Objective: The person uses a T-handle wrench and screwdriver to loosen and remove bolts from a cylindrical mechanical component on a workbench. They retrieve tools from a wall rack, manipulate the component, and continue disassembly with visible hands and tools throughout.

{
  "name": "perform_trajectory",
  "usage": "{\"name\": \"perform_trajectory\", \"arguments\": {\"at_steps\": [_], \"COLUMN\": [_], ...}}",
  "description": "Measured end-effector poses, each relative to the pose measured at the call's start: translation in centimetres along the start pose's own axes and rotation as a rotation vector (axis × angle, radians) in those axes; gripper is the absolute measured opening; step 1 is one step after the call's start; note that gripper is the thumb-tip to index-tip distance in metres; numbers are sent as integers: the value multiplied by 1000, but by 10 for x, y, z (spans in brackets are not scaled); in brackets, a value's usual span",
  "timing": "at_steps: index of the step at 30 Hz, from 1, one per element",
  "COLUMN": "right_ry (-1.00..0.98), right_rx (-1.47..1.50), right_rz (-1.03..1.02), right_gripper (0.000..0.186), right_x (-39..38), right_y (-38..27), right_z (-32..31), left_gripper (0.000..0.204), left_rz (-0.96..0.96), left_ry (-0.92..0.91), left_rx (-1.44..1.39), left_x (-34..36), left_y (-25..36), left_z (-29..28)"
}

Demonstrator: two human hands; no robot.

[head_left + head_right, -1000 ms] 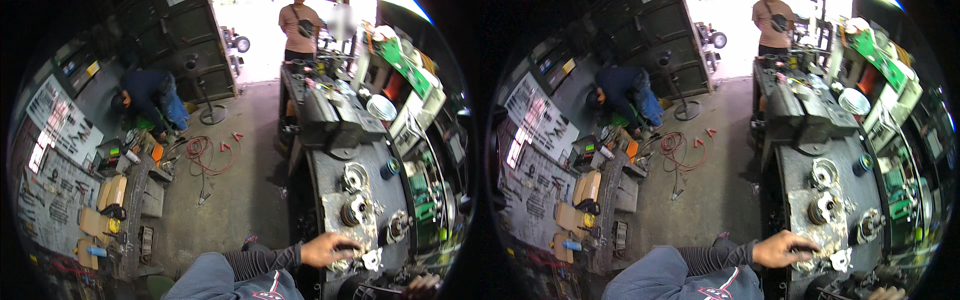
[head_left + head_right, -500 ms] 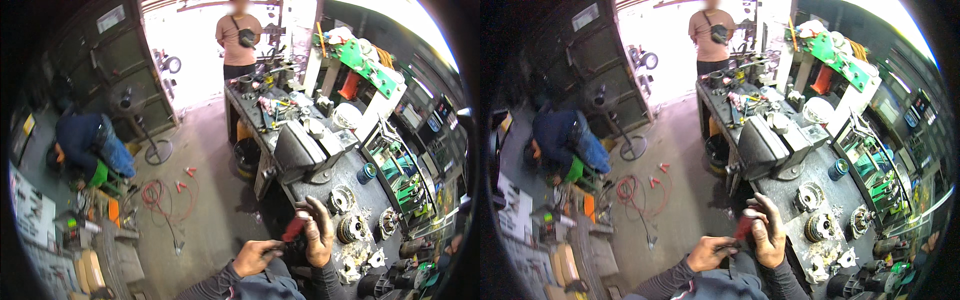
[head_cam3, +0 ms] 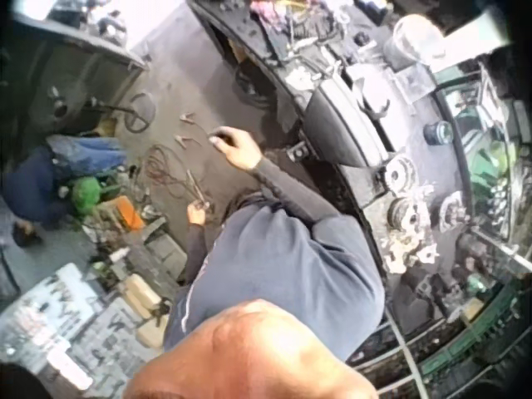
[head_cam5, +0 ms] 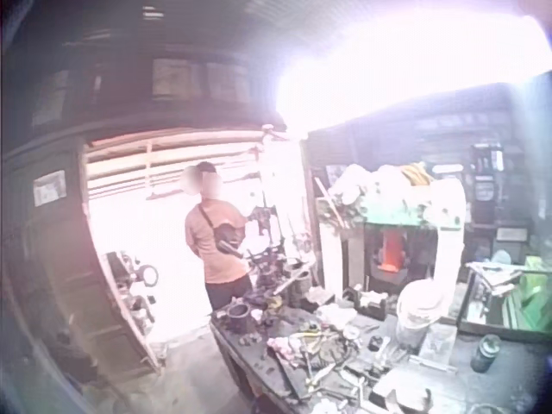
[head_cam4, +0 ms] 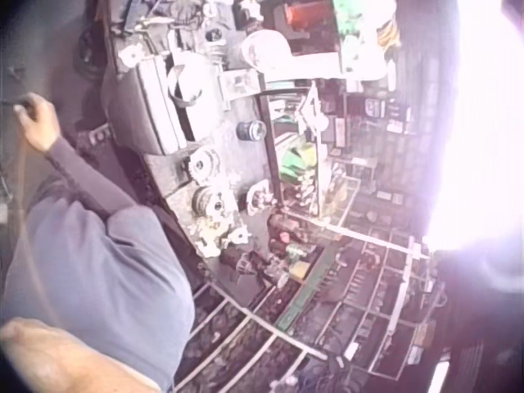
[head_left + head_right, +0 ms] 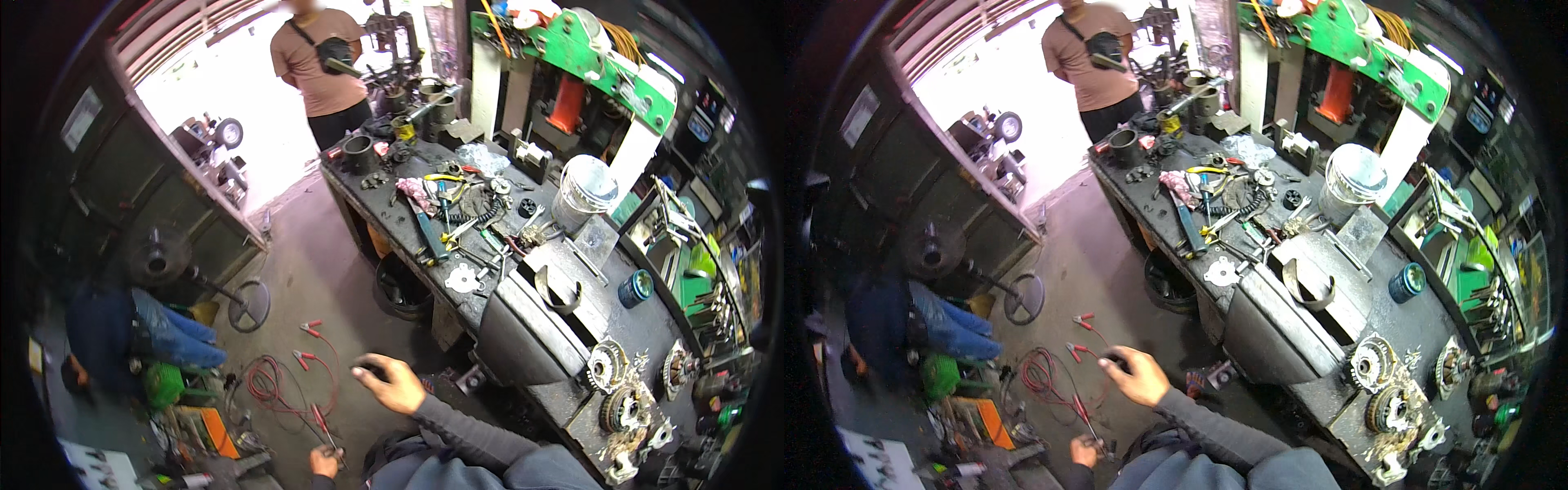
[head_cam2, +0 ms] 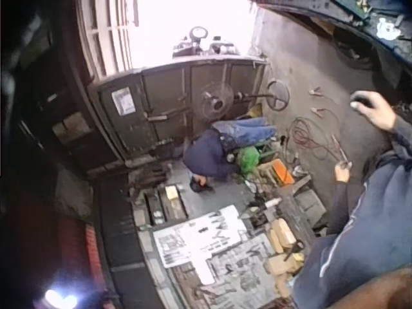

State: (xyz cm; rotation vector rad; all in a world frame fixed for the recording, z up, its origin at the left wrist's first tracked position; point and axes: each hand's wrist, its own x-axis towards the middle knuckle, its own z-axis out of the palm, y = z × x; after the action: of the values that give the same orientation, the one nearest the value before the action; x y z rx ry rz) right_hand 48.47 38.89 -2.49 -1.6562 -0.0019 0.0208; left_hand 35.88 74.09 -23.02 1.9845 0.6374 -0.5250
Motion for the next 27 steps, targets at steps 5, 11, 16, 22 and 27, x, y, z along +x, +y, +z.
{"name": "perform_trajectory", "arguments": {"at_steps": [5, 11, 16, 22, 27], "right_ry": [45, 280, 390, 53, -204], "right_rx": [30, -77, -196, -127, -133], "right_rz": [-84, 237, 235, 166, 433], "right_gripper": [30, 28, 27, 18, 64], "right_x": [102, 155, 183, 232, 255], "right_y": [-7, 46, 107, 177, 216], "right_z": [4, -26, -31, 13, 89], "left_gripper": [33, 38, 31, 24, 33], "left_rz": [-246, 149, 668, 63, -43], "left_ry": [-54, -200, -307, -75, 512], "left_rx": [151, 599, 751, -351, 237], "left_x": [36, 178, 239, 138, 23], "left_y": [-69, -60, 44, 133, 6], "left_z": [-43, -63, -54, -62, -32]}}
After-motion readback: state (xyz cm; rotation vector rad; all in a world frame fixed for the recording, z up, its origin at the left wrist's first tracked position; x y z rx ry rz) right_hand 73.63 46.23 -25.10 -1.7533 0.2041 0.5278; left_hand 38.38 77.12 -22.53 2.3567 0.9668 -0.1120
